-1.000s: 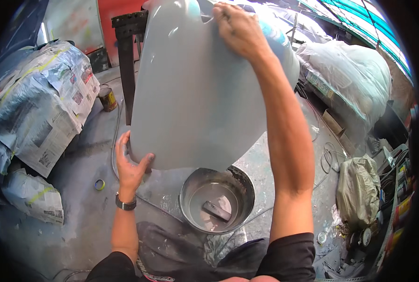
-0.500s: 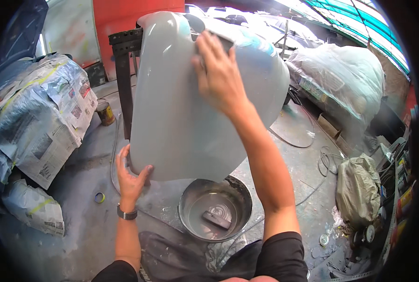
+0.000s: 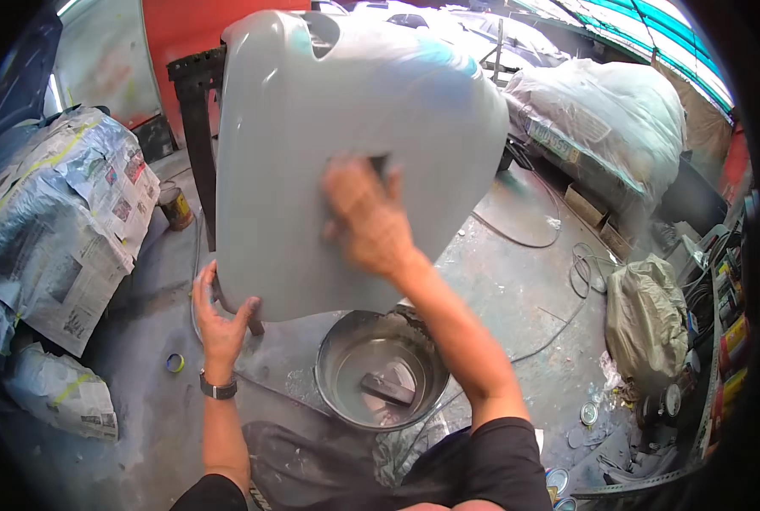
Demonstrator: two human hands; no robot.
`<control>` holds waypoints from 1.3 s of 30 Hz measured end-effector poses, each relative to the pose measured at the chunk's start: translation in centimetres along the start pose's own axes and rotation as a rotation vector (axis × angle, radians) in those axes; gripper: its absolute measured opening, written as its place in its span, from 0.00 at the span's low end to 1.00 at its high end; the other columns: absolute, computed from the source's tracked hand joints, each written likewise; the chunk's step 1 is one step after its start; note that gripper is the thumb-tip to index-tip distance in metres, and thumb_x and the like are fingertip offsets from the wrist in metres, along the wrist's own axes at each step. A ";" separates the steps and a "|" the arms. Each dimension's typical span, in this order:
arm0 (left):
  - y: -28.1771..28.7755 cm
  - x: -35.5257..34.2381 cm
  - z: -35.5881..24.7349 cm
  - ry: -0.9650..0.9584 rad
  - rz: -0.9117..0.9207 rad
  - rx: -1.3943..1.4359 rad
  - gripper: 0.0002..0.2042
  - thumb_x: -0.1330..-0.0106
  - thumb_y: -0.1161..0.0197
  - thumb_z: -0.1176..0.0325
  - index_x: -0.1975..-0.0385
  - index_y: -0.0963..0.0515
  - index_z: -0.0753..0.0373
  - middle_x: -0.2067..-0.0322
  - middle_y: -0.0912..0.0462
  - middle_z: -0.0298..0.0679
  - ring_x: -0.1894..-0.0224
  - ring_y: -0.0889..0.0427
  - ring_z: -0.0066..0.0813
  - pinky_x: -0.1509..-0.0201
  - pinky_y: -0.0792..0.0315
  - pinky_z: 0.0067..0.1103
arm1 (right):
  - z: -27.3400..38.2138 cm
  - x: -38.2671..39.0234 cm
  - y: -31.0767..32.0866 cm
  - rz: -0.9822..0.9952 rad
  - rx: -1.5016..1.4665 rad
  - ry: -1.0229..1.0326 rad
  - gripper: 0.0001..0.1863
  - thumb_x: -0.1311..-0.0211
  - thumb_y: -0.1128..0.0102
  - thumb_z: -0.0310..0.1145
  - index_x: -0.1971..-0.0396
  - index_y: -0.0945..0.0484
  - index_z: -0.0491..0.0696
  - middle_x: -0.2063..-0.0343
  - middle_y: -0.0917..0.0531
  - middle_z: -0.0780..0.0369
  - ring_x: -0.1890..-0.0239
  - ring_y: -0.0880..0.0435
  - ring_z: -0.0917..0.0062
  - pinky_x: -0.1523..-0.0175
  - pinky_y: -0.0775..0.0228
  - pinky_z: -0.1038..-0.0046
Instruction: The person sands a light gray automotive body part using a sanding block, dipping the block into a bucket of water and wiping the surface with their hands.
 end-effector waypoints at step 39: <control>0.3 -0.5 0.6 0.011 0.027 -0.010 0.43 0.48 0.21 0.54 0.33 0.34 0.62 0.38 0.27 0.42 0.40 0.27 0.36 0.41 0.29 0.30 | 8.2 32.0 -12.6 1.130 -1.030 -0.575 0.20 0.31 0.42 0.39 0.53 0.22 0.35 0.62 0.14 0.46 0.56 0.15 0.52 0.48 0.24 0.59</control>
Point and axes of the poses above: each hand's wrist, its own x-axis away from the middle knuckle, its own y-axis out of the back of the hand, z = x × y, the point moved 8 cm from there along -x, towards the middle knuckle
